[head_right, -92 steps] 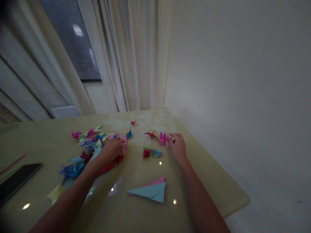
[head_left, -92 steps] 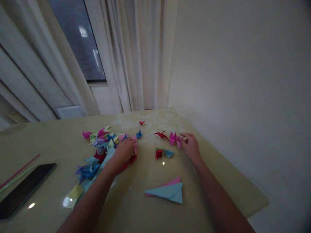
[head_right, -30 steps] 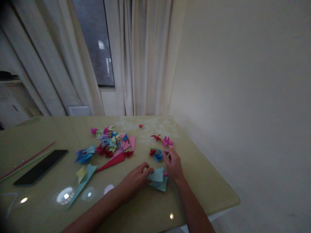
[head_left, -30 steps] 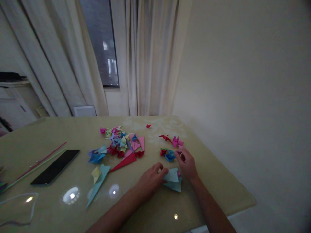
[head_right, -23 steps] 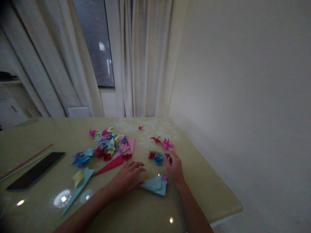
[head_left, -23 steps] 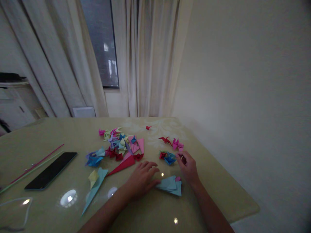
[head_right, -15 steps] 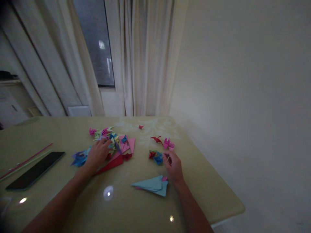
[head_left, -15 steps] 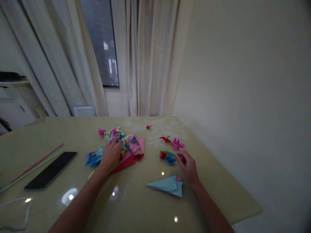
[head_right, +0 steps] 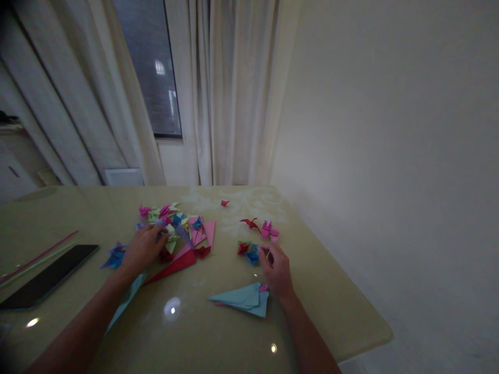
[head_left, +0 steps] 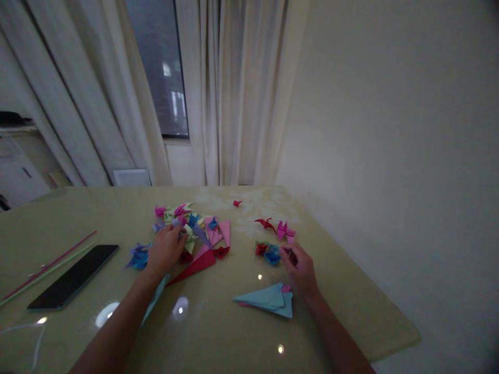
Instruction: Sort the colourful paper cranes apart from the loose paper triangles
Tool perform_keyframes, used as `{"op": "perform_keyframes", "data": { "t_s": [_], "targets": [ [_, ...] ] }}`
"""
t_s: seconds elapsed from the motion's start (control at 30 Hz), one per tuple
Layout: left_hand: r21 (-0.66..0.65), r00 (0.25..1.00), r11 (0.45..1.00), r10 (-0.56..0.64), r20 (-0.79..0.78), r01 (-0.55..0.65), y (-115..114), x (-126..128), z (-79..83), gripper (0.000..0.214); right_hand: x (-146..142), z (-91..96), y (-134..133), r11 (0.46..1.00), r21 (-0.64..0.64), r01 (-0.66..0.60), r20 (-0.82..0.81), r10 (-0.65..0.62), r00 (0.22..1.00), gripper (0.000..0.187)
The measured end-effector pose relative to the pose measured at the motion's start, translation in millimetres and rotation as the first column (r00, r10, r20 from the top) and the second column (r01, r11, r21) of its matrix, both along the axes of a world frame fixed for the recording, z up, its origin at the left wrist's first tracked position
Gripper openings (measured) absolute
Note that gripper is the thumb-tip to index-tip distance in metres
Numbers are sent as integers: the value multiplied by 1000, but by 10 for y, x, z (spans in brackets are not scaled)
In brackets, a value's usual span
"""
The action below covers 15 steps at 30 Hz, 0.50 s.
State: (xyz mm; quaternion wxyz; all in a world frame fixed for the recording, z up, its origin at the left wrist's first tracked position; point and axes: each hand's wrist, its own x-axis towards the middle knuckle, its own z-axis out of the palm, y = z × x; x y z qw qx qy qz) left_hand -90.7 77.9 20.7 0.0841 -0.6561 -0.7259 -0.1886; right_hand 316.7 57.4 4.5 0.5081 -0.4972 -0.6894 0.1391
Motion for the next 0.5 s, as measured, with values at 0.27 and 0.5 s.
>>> {"op": "perform_keyframes", "data": {
  "t_s": [0.27,0.5],
  "targets": [
    [24,979,982,-186,-81,189,401,598,-35,38,-30,-20,-15,999,48,-26,19,25,1000,25],
    [49,946,949,-315,74,312,456,725,117,27,-30,-42,-22,999,19,-32,38,31,999,25]
  ]
}}
